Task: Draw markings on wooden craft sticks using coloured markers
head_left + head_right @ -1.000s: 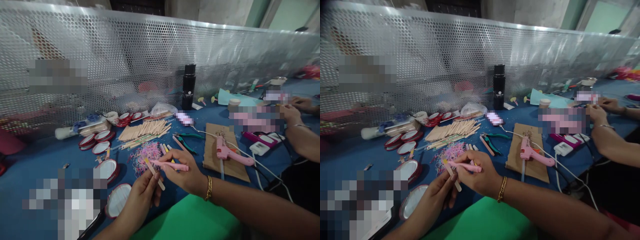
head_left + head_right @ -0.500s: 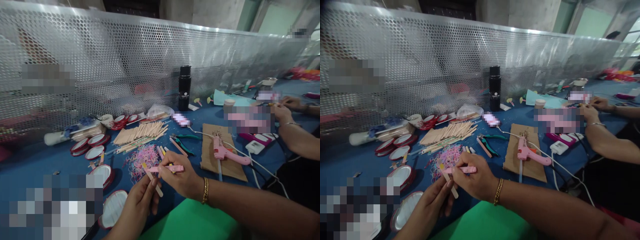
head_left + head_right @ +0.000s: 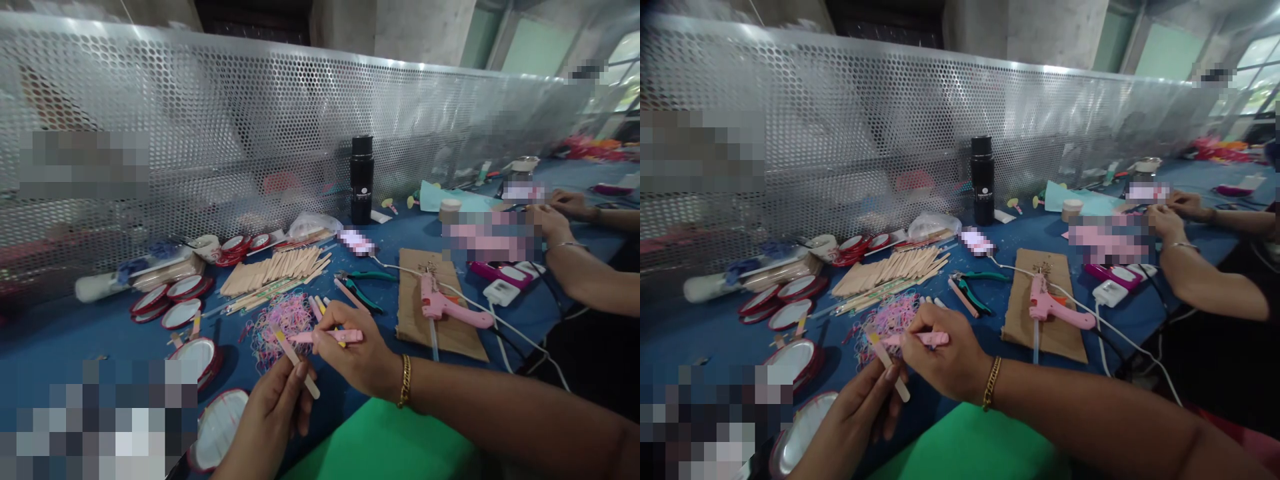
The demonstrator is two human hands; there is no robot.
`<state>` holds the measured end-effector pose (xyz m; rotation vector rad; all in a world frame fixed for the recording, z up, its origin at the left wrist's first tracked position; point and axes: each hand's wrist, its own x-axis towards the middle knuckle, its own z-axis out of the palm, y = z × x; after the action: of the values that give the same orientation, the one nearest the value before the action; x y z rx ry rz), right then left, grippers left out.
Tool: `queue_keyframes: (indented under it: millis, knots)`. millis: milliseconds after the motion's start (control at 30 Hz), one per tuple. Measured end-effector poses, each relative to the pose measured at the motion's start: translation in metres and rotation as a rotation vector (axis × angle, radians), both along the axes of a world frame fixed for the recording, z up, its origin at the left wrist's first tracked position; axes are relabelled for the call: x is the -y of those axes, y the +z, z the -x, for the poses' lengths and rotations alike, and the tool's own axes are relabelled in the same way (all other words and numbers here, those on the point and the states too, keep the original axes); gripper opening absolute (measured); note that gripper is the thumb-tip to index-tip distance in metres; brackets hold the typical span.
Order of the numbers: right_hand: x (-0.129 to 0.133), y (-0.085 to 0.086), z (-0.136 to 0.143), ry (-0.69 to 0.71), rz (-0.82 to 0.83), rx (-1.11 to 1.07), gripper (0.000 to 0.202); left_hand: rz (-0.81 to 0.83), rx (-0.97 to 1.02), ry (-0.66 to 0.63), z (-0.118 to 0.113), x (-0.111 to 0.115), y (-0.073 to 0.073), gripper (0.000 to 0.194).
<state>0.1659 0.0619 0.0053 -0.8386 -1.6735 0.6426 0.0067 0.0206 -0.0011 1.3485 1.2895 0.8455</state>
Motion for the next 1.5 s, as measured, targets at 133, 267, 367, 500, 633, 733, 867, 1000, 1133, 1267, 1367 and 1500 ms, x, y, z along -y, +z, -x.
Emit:
queue_keyframes:
  millis: [133, 267, 367, 500, 633, 733, 867, 1000, 1133, 1267, 1367, 1500]
  knots:
    - [0.0011, 0.0008, 0.0, 0.034, 0.014, -0.004, 0.011, -0.009, -0.008, -0.001, -0.0008, 0.0003, 0.0004, 0.047]
    - [0.0007, 0.0007, -0.0002, 0.025, 0.015, 0.013, 0.012, -0.004, 0.001, -0.001, -0.0005, 0.0, 0.0005, 0.046]
    - [-0.0005, 0.0008, -0.0005, -0.01, 0.005, 0.004, 0.013, 0.002, -0.004, 0.005, -0.0003, -0.0009, 0.0008, 0.044]
    - [-0.0008, 0.0003, 0.0006, 0.033, 0.007, -0.005, 0.012, 0.011, 0.006, 0.011, -0.0002, -0.0008, 0.0009, 0.045]
    - [-0.0009, 0.0005, 0.0008, 0.037, 0.012, 0.025, 0.012, 0.003, 0.006, -0.004, 0.0001, 0.0004, 0.0008, 0.043]
    - [-0.0006, 0.0023, -0.0003, -0.001, 0.014, 0.035, 0.013, -0.008, 0.003, 0.003, -0.0004, 0.0003, 0.0012, 0.042]
    - [0.0005, 0.0034, -0.001, 0.024, 0.011, 0.027, 0.012, 0.001, 0.012, 0.004, -0.0014, 0.0, 0.0031, 0.044]
    - [-0.0005, 0.0026, -0.0011, 0.033, 0.015, 0.049, 0.012, 0.003, 0.004, -0.005, -0.0011, 0.001, 0.005, 0.043]
    - [-0.0015, 0.0033, -0.0012, -0.016, -0.007, 0.043, 0.014, -0.01, -0.013, -0.003, -0.0006, 0.002, 0.0048, 0.043]
    - [-0.0001, 0.0047, -0.0005, -0.017, -0.021, 0.026, 0.013, 0.004, 0.002, 0.009, -0.0002, 0.0013, 0.0031, 0.046]
    - [0.0007, 0.0048, 0.0002, -0.016, -0.019, 0.022, 0.013, 0.015, 0.005, 0.024, 0.0002, -0.0001, 0.0022, 0.049]
    - [0.0011, 0.0047, 0.0001, -0.04, -0.053, 0.039, 0.011, 0.034, 0.009, 0.058, -0.003, -0.0014, 0.0074, 0.052]
